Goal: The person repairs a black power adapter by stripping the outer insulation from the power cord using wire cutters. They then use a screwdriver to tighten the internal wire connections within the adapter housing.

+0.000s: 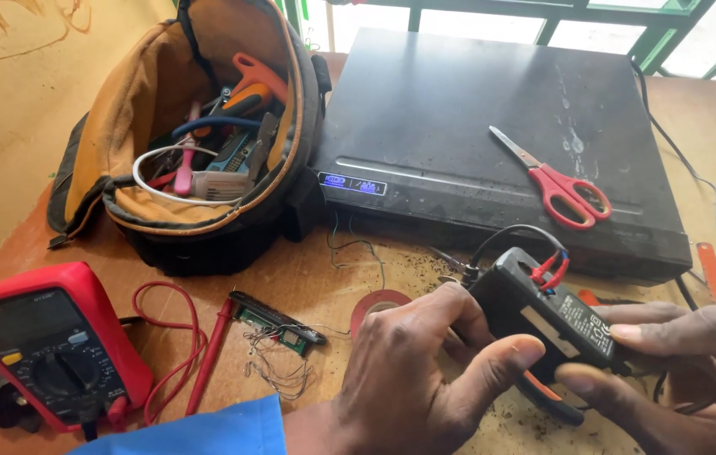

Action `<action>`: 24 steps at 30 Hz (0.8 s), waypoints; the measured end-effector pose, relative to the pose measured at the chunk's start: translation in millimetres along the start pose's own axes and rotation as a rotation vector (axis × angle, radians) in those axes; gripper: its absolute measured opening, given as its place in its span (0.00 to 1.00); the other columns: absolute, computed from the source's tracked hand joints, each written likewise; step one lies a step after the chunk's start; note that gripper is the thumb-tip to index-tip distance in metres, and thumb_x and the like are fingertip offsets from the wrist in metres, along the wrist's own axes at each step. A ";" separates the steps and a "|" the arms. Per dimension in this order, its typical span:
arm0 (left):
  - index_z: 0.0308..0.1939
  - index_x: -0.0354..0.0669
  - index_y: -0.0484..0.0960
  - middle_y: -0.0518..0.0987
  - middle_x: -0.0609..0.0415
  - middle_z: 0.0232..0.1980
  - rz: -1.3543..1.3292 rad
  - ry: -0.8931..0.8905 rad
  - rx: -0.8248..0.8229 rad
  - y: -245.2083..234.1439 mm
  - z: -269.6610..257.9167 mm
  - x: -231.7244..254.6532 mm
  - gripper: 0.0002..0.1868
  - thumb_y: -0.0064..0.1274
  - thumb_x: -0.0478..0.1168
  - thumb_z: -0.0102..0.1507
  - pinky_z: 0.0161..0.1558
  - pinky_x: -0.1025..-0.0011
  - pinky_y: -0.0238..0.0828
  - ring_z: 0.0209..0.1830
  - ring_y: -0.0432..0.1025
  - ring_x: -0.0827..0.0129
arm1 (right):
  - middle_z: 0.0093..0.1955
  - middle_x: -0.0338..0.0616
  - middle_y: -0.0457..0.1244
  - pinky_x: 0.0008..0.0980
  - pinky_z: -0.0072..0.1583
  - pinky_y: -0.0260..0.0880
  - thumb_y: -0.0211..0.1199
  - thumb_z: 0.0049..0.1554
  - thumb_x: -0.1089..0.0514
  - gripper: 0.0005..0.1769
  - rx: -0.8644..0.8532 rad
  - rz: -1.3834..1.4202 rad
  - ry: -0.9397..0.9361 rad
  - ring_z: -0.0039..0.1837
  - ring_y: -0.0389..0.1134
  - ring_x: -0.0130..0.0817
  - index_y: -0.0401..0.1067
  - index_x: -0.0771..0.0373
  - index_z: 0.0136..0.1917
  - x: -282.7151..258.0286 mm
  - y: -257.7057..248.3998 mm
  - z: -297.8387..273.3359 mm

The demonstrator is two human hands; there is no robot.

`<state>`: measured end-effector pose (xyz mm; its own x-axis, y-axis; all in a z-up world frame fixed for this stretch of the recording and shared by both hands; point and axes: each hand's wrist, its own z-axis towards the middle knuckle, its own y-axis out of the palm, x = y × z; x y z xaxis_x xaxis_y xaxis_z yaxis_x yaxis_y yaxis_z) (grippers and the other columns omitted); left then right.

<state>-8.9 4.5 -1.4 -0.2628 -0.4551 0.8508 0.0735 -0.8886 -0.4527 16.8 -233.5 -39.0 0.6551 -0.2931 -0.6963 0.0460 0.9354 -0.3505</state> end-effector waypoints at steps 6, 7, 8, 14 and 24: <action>0.43 0.47 0.64 0.82 0.54 0.32 -0.431 0.068 0.049 3.2 -1.6 0.4 0.22 0.59 0.52 0.58 0.34 0.74 0.77 0.29 0.78 0.72 | 0.56 0.54 0.74 0.21 0.53 0.86 0.74 0.40 0.66 0.26 -0.066 0.111 0.069 0.56 0.82 0.33 0.67 0.54 0.49 -6.6 5.7 -5.5; 0.50 0.47 0.61 0.84 0.51 0.38 -0.505 0.013 -0.007 3.0 -1.9 1.5 0.28 0.57 0.55 0.57 0.40 0.71 0.80 0.36 0.81 0.67 | 0.58 0.51 0.74 0.21 0.59 0.85 0.77 0.37 0.67 0.27 -0.102 0.111 -0.006 0.55 0.82 0.29 0.70 0.54 0.48 -5.0 7.5 -9.0; 0.50 0.47 0.61 0.84 0.51 0.38 -0.506 0.013 -0.006 2.5 -2.2 2.8 0.28 0.57 0.55 0.57 0.40 0.71 0.80 0.36 0.81 0.67 | 0.58 0.51 0.74 0.21 0.59 0.85 0.77 0.37 0.67 0.27 -0.102 0.111 -0.006 0.55 0.82 0.29 0.70 0.54 0.48 -17.3 2.4 -5.1; 0.56 0.49 0.49 0.72 0.48 0.53 -0.659 0.020 -0.158 4.5 -5.4 3.1 0.29 0.52 0.44 0.61 0.50 0.72 0.69 0.45 0.70 0.71 | 0.59 0.28 0.77 0.18 0.34 0.85 0.78 0.37 0.50 0.24 -0.360 -0.314 0.153 0.53 0.84 0.16 0.82 0.46 0.50 -42.1 2.8 1.3; 0.71 0.49 0.50 0.71 0.53 0.43 -0.656 -0.014 -0.302 0.7 -5.8 2.3 0.38 0.46 0.42 0.59 0.31 0.73 0.66 0.29 0.64 0.74 | 0.48 0.48 0.69 0.23 0.48 0.71 0.61 0.52 0.59 0.21 -0.015 -0.290 0.086 0.38 0.73 0.28 0.72 0.65 0.59 -45.9 14.2 3.7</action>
<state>-15.0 3.2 -1.3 -0.1493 0.1644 0.9750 -0.3651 -0.9256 0.1002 -9.8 -206.1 -9.7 0.5499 -0.5635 -0.6165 0.2103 0.8077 -0.5507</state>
